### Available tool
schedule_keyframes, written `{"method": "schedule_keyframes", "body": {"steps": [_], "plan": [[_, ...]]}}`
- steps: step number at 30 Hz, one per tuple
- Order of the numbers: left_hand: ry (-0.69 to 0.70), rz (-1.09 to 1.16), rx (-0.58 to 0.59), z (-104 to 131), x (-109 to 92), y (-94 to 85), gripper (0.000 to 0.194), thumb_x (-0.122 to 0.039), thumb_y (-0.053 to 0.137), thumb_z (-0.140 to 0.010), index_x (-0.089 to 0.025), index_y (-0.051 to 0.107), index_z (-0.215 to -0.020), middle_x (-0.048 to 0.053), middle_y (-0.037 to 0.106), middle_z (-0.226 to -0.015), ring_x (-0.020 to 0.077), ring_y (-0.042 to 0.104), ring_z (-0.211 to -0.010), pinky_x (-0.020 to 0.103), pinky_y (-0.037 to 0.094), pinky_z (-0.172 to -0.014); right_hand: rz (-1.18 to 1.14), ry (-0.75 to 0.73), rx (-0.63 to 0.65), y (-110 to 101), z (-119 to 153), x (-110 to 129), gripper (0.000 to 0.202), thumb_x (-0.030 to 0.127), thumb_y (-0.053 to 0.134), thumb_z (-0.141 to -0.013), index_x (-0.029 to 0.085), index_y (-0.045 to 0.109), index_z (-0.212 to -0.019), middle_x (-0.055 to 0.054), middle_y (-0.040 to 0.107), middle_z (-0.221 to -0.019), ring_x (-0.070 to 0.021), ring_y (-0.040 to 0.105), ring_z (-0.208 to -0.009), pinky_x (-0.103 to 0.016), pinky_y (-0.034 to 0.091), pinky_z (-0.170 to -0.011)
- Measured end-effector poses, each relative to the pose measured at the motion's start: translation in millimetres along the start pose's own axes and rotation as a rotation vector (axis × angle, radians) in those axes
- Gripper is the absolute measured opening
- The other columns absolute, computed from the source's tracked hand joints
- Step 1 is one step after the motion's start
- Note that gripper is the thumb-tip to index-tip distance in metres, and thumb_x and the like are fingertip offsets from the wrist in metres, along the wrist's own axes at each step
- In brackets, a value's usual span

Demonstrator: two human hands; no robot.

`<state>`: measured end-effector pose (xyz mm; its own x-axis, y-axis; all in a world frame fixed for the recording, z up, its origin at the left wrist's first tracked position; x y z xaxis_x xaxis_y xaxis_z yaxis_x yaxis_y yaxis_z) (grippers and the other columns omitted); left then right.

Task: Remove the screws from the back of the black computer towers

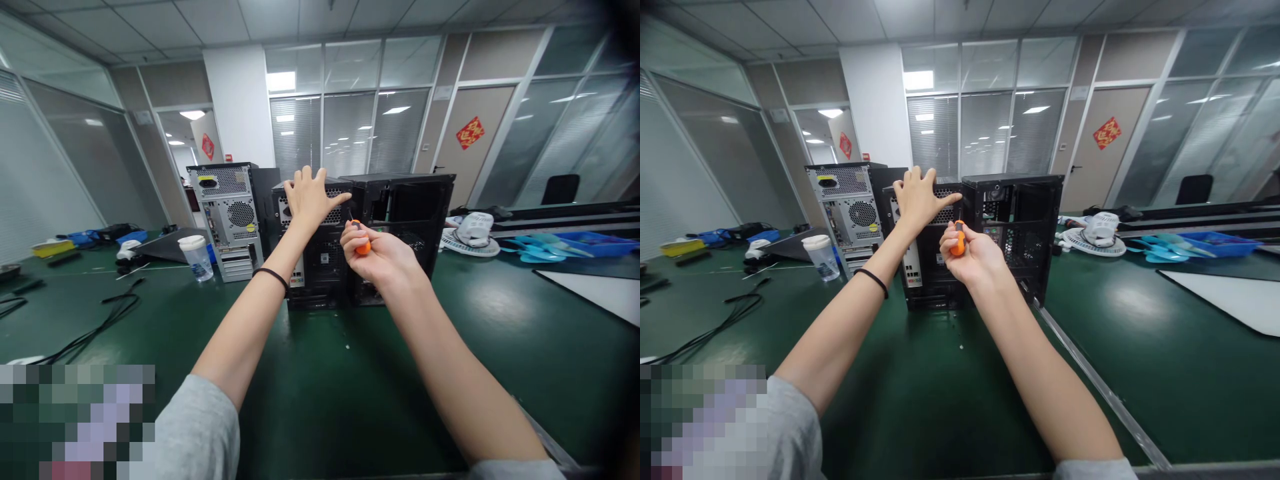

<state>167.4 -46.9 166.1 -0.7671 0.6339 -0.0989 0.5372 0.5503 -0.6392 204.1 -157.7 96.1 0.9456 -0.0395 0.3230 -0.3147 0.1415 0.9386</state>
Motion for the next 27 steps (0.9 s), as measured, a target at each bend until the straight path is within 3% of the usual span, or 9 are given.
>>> {"method": "schedule_keyframes", "body": {"steps": [18, 27], "plan": [[-0.007, 0.037, 0.033, 0.2, 0.0, -0.7, 0.066, -0.067, 0.049, -0.077, -0.024, 0.045, -0.126, 0.015, 0.047, -0.129, 0.0391, 0.032, -0.127, 0.049, 0.028, -0.1, -0.073, 0.001, 0.068, 1.8, -2.6, -5.9, 0.027, 0.014, 0.024, -0.095, 0.016, 0.048, -0.081, 0.005, 0.044, -0.055, -0.005, 0.043, -0.038, -0.01, 0.04, -0.032], [-0.015, -0.007, 0.009, -0.7, 0.3, 0.3, 0.066, -0.068, 0.049, -0.076, -0.025, 0.046, -0.126, 0.013, 0.048, -0.129, 0.0376, 0.033, -0.126, 0.047, 0.029, -0.1, -0.13, -0.031, 0.1, 4.6, -0.7, -7.7, 0.032, 0.011, 0.017, -0.095, 0.016, 0.047, -0.084, 0.007, 0.037, -0.053, -0.0043, 0.038, -0.035, -0.009, 0.036, -0.029]]}}
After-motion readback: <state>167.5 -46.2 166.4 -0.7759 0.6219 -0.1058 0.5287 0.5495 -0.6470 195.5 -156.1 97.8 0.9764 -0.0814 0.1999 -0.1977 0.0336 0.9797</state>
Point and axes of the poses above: each hand's wrist, its own z-axis away from the middle knuckle, its own y-axis out of the palm, x = y × z, the point moved 5 cm from there along -z, towards the middle knuckle
